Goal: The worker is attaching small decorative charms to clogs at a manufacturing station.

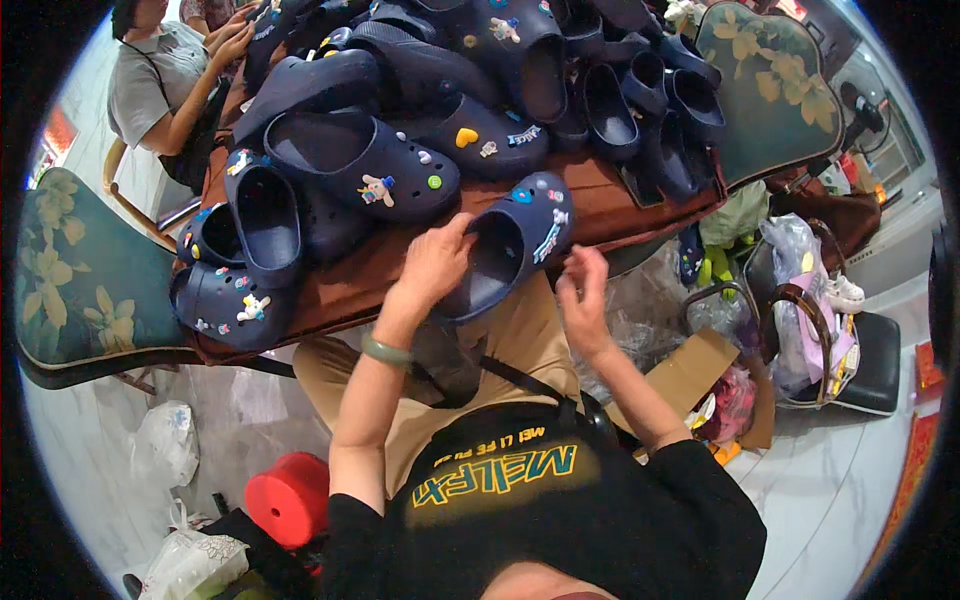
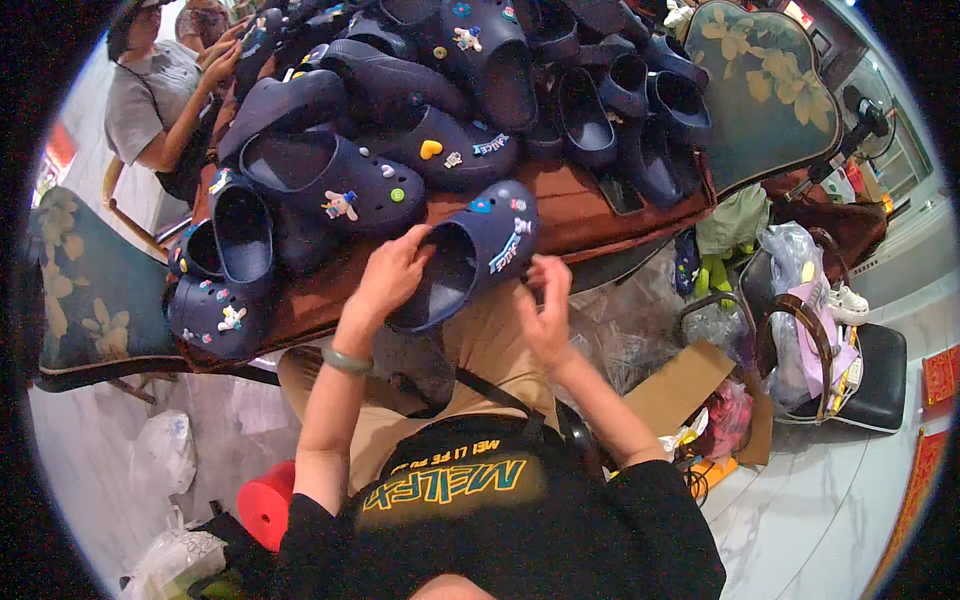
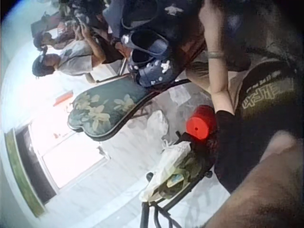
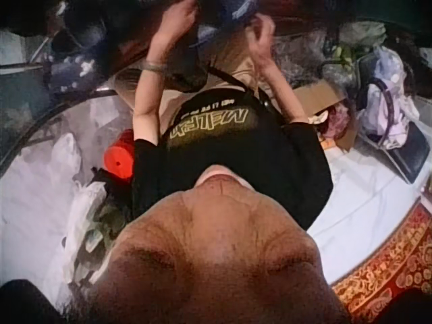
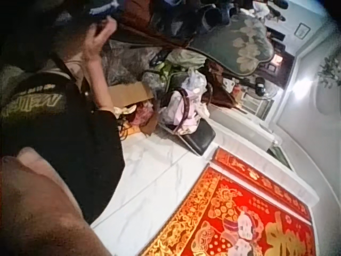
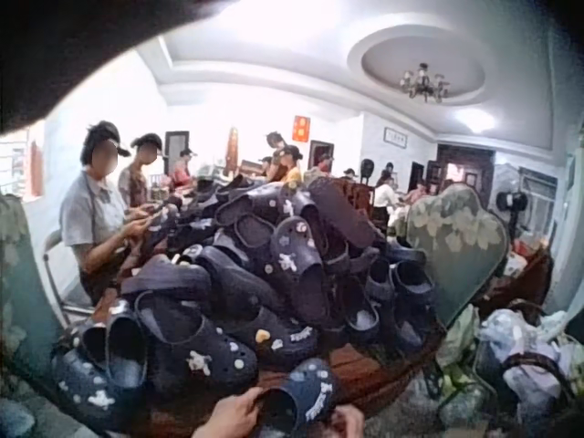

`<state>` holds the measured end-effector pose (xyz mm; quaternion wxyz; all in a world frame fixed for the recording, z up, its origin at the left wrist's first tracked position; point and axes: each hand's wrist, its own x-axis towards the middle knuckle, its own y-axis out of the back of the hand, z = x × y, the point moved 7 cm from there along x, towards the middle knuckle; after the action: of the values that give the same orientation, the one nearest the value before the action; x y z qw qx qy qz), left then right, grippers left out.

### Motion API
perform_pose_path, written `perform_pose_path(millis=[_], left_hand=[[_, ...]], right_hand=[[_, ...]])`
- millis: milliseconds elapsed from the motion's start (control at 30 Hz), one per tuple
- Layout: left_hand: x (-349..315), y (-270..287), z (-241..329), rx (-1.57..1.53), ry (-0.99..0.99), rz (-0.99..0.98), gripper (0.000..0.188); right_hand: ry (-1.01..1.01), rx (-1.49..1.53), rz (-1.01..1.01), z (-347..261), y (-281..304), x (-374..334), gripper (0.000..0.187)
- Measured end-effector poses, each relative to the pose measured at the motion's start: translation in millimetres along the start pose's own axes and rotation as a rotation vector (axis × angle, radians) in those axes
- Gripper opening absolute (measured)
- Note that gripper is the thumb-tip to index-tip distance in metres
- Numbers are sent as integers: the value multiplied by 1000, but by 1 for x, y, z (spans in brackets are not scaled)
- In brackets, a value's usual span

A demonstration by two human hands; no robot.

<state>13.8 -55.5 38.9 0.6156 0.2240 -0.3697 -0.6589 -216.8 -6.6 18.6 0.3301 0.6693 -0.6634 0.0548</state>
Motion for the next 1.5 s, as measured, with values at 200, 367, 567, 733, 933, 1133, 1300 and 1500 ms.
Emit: perform_pose_path(millis=[200, 367, 567, 733, 933, 1133, 1300, 1500], left_hand=[[34, 8, 6, 188, -83, 68, 21], [3, 30, 39, 151, -322, 663, 21], [0, -12, 28, -219, 97, -36, 35], [30, -51, 43, -991, 230, -356, 35], [21, -61, 51, -1339, 166, -256, 47], [25, -63, 43, -1299, 247, -307, 43], [31, -61, 39, -1277, 339, -330, 36], [34, -61, 31, -1228, 404, -349, 35]], right_hand=[[110, -219, -85, 29, 17, 110, 43], [-5, 62, -778, 44, -13, 132, 66], [-73, 170, -742, 51, -8, 121, 72], [-206, 189, -442, 62, -2, 117, 55], [-57, 25, -522, 47, 1, 122, 60], [219, -302, -421, 33, -3, 114, 41], [275, -409, -362, 32, -7, 115, 35], [246, -463, -292, 32, -5, 123, 28]])
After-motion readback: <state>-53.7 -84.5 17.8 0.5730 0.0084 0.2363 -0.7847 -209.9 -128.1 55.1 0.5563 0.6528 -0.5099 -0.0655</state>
